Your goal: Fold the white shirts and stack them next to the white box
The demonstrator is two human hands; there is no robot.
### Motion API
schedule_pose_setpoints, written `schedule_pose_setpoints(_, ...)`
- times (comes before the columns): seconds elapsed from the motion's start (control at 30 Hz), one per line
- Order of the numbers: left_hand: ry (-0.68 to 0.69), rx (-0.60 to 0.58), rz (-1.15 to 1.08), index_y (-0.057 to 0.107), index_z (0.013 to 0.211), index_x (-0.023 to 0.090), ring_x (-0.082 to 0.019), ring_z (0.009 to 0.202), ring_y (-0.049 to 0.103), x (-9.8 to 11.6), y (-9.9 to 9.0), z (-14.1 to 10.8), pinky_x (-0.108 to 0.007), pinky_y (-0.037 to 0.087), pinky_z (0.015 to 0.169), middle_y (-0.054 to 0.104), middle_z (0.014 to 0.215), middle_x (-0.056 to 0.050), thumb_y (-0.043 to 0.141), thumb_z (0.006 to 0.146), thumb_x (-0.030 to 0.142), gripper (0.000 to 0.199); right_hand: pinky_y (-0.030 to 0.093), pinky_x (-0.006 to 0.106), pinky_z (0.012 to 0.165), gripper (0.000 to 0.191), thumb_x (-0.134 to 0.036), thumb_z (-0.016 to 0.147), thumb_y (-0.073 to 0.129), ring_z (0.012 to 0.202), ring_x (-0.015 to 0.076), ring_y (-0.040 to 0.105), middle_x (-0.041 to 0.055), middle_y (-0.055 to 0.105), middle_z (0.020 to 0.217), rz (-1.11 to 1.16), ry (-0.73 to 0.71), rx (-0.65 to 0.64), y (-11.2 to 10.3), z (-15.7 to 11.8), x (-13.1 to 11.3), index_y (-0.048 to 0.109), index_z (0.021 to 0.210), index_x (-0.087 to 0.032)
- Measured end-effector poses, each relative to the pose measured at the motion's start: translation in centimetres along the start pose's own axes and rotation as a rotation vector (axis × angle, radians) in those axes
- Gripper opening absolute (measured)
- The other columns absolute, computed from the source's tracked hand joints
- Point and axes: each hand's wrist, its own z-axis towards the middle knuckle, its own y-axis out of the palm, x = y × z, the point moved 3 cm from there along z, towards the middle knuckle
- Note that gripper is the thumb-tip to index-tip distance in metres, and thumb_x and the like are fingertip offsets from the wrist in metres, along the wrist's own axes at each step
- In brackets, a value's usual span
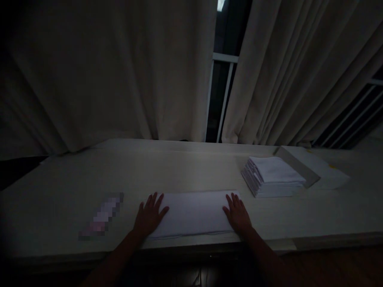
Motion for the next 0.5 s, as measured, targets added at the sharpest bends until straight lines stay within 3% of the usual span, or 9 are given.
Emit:
schedule_pose_setpoints(0.07,0.001,-0.002,0.017,0.025,0.149,0.022,-0.034,0.145,0.013,-0.4,0.6,0.1,-0.058,0.013,0.112,0.017,0.158,-0.013,0.021,0.088,0.065,0.074,0.016,0.048,0.114,0.063,-0.055,0.097,0.028,0.144,0.0264,0.013,0.0107,0.021,0.156,0.010,0.020,-0.027,-0.1,0.1,0.0,0.028,0.150,-0.020)
schedule_pose_setpoints(0.17,-0.015,0.024,0.045,0.027,0.148,0.015,-0.038,0.144,0.014,0.6,0.0,0.6,-0.062,0.011,0.111,0.019,0.156,-0.018,0.022,0.086,0.068,0.081,0.012,0.047,0.115,0.064,-0.056,0.097,0.028,0.145,0.0256,0.010,0.0087,0.018,0.157,0.031,0.047,-0.052,-0.3,0.2,-0.1,0.025,0.150,-0.021)
schedule_pose_setpoints(0.27,0.107,0.053,0.012,0.028,0.147,0.014,-0.036,0.144,0.016,4.4,-1.3,1.2,-0.060,0.010,0.113,0.021,0.156,-0.017,0.020,0.088,0.065,0.079,0.012,0.046,0.115,0.063,-0.056,0.097,0.028,0.145,0.0249,0.009,0.0077,0.018,0.157,0.072,0.066,-0.085,-0.7,0.3,-0.3,0.026,0.150,-0.022)
schedule_pose_setpoints(0.37,0.343,0.019,-0.060,0.028,0.148,0.026,-0.030,0.145,0.016,9.7,-1.5,1.4,-0.056,0.010,0.114,0.020,0.158,-0.007,0.021,0.091,0.058,0.065,0.013,0.046,0.114,0.062,-0.053,0.096,0.031,0.145,0.0257,0.013,0.0100,0.021,0.156,0.120,0.136,-0.081,-1.9,0.7,-0.2,0.030,0.149,-0.019)
schedule_pose_setpoints(0.43,0.407,-0.011,-0.093,0.027,0.148,0.028,-0.029,0.145,0.016,12.3,-0.8,1.2,-0.056,0.012,0.115,0.021,0.158,-0.004,0.024,0.091,0.056,0.063,0.018,0.044,0.113,0.062,-0.049,0.095,0.038,0.142,0.0272,0.022,0.0147,0.029,0.153,0.157,0.289,-0.018,-3.3,1.0,0.5,0.035,0.146,-0.014)
schedule_pose_setpoints(0.5,0.398,-0.024,-0.108,0.026,0.148,0.026,-0.030,0.145,0.018,13.7,0.5,0.9,-0.057,0.013,0.114,0.022,0.157,-0.006,0.025,0.091,0.056,0.064,0.029,0.039,0.108,0.063,-0.045,0.090,0.049,0.134,0.0290,0.037,0.0205,0.042,0.143,0.237,0.534,0.010,-4.8,1.1,1.8,0.041,0.141,-0.007)
